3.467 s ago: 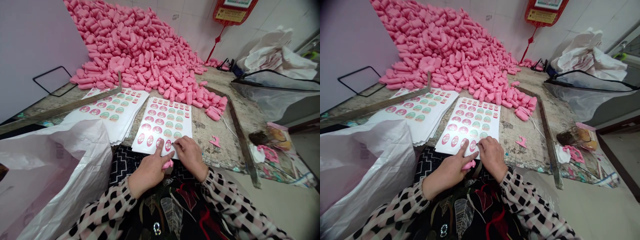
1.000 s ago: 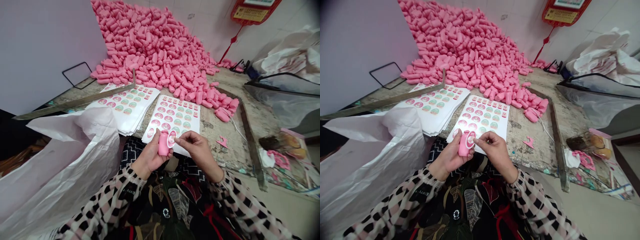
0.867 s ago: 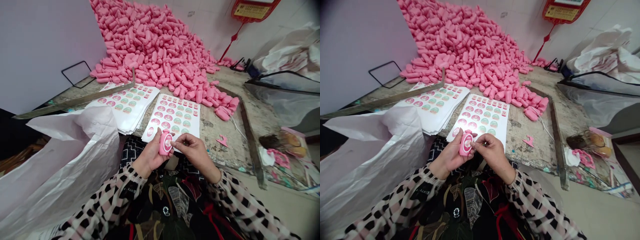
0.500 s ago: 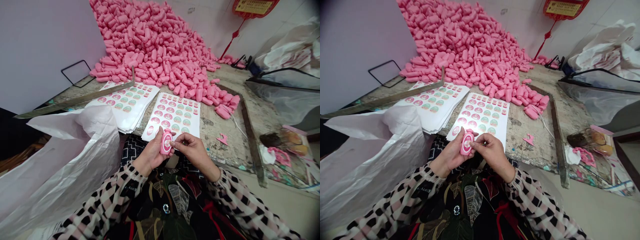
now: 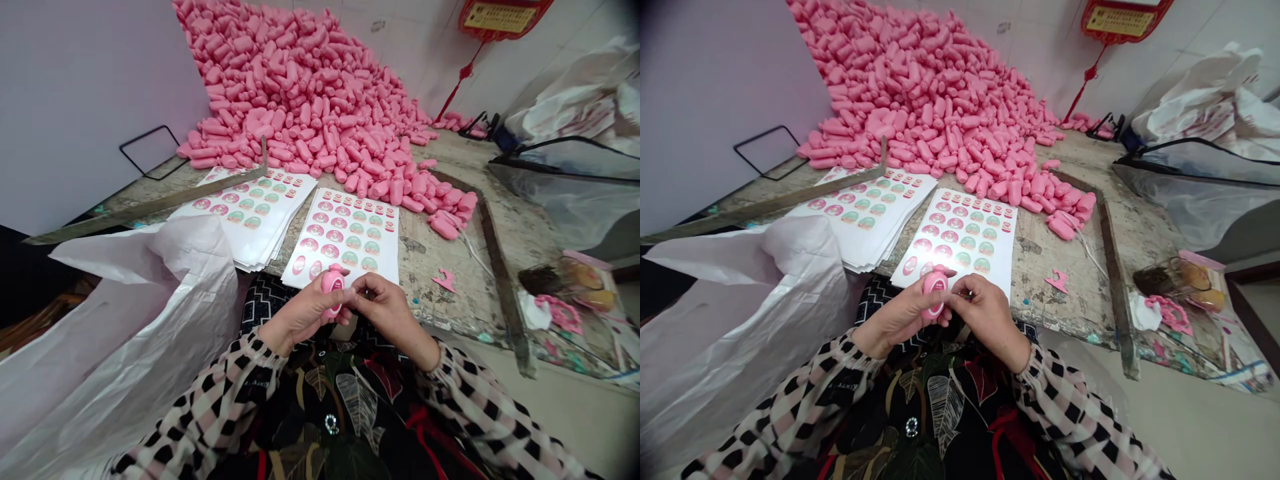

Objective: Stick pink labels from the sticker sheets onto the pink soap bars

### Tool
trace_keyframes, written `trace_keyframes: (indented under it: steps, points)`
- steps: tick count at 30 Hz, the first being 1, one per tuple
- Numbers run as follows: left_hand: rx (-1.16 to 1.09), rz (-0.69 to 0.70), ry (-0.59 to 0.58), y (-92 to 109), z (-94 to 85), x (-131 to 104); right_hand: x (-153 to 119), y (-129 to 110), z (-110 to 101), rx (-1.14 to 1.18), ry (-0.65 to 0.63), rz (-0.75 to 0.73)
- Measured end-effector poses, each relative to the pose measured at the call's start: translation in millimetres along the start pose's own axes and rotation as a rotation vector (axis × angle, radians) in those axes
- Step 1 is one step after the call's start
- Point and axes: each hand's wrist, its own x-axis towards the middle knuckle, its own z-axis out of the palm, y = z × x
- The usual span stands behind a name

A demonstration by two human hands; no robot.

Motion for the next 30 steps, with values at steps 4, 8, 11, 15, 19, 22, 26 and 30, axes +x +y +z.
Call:
trace_keyframes:
  steps: [4,8,11,15,19,22,26,30]
  points:
    - [0.053,-0.063,-0.049,3,-2.9,-5,-4,-2,-13,-0.119,-0.091,-0.083]
    - [0.056,-0.072,-0.089,6,-3.7,-8,-4,5,-29,-0.094,0.07,-0.006]
    - [0.082,-0.084,-0.11,3,2.1,-7,-5,7,-29,0.273,0.068,0.147]
    - [0.131,-0.118,-0.16,-7,16.2,-4,-15,0,-11,0.7,-0.133,0.356]
    - [0.194,-0.123,-0.17,-17,25.7,-1,-24,-2,4,0.934,-0.18,0.421]
    - [0.255,-0.133,-0.174,-23,28.7,1,-29,1,3,1.014,-0.182,0.419]
    - [0.37,-0.124,-0.154,-33,33.6,2,-39,5,-6,1.012,-0.186,0.406]
    - [0.338,-0.168,-0.215,-37,39.9,1,-54,7,-11,0.968,-0.176,0.358]
